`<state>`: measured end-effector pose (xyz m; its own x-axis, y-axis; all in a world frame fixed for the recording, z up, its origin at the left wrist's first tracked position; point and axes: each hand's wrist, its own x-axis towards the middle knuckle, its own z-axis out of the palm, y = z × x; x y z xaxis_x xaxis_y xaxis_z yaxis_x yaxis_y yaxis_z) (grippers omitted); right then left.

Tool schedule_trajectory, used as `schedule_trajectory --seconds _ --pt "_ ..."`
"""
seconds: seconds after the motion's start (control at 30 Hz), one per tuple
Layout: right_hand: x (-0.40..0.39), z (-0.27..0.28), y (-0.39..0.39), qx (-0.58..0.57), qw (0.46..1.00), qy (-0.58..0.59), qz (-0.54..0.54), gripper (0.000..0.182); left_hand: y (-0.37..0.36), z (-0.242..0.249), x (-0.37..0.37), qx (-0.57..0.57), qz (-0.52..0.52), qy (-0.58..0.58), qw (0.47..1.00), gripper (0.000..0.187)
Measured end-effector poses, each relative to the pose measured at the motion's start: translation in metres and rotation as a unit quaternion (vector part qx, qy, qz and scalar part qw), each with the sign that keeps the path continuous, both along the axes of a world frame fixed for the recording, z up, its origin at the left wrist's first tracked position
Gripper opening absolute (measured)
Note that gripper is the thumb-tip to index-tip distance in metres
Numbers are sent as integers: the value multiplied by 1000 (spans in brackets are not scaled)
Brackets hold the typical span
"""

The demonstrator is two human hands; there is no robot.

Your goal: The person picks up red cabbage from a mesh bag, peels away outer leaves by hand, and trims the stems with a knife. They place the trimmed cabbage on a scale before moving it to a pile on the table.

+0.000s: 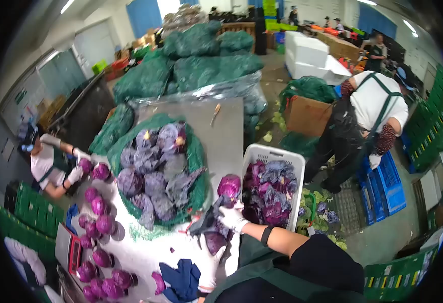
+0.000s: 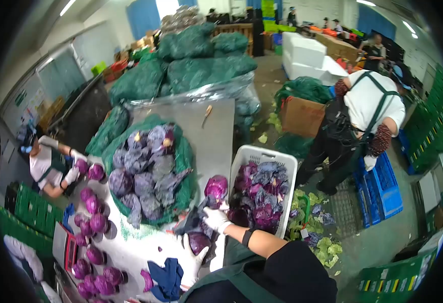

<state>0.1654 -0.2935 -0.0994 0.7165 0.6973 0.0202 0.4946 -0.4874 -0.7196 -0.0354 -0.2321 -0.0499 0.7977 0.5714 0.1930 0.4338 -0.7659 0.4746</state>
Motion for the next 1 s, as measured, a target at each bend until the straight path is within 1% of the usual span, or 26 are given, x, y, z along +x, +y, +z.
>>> schedule_trajectory --seconds 0.03,0.1,0.17,0.2,0.23,0.3,0.33,0.37,0.4,0.43,0.47,0.5,0.53,0.57,0.6,0.63,0.7,0.77,0.8,0.87,0.9,0.97,1.0 --pt "-4 2 -8 -36 999 17 -17 28 -4 1 -5 -1 -4 2 1000 89" --pt "1 -70 -15 43 999 26 -18 35 -11 9 -9 -28 -8 -2 1000 87" --pt "-6 -56 -31 -26 991 113 -69 41 -15 9 -20 -88 8 -22 996 86" --pt "-12 -45 -34 -58 985 147 -75 44 -20 13 -28 -150 41 -38 987 85" --pt "-11 -39 -34 -85 978 171 -83 48 -23 9 -37 -166 56 -74 982 83" --pt "-15 -56 -35 -81 980 181 -28 46 -23 -11 -56 -268 65 -126 953 80" --pt "-11 -64 -36 -21 985 168 35 47 -28 -3 -60 -286 91 -124 946 77" --pt "-13 13 -38 -43 936 349 29 49 -34 -2 -65 -297 119 -134 938 79" --pt "-10 26 -38 -3 937 345 46 49 -38 4 -65 -291 150 -106 939 82" --pt "-5 45 -40 52 918 390 40 45 -40 15 -65 -287 178 -78 938 84" --pt "-1 67 -43 106 917 384 21 45 -40 28 -63 -323 201 -52 923 86" --pt "-3 93 -48 183 904 387 0 41 -40 40 -59 -360 221 -27 906 89" --pt "-7 111 -58 152 910 385 19 40 -39 44 -56 -367 219 -16 904 91" --pt "-12 119 -67 124 915 382 38 39 -39 38 -57 -370 221 -16 902 91" --pt "-22 109 -77 148 967 151 141 37 -38 27 -57 -328 208 -18 921 93" --pt "-36 95 -89 162 954 -90 234 34 -37 21 -55 -286 193 -21 938 94" --pt "-66 81 -111 56 968 -36 243 27 -38 22 -48 -270 182 -27 945 96" --pt "-81 62 -117 -4 969 21 247 18 -42 20 -44 -258 203 0 945 94" --pt "-89 42 -115 -7 969 16 248 13 -44 19 -42 -260 202 0 944 94" --pt "-98 16 -108 -82 963 21 256 14 -48 22 -40 -225 198 -10 954 91" --pt "-98 14 -102 -117 960 27 252 16 -48 18 -42 -229 195 -7 954 91" --pt "-93 10 -102 -112 957 49 263 17 -46 7 -44 -227 195 -41 953 90" --pt "-91 6 -107 -19 953 50 299 18 -46 7 -44 -243 183 -47 951 89"
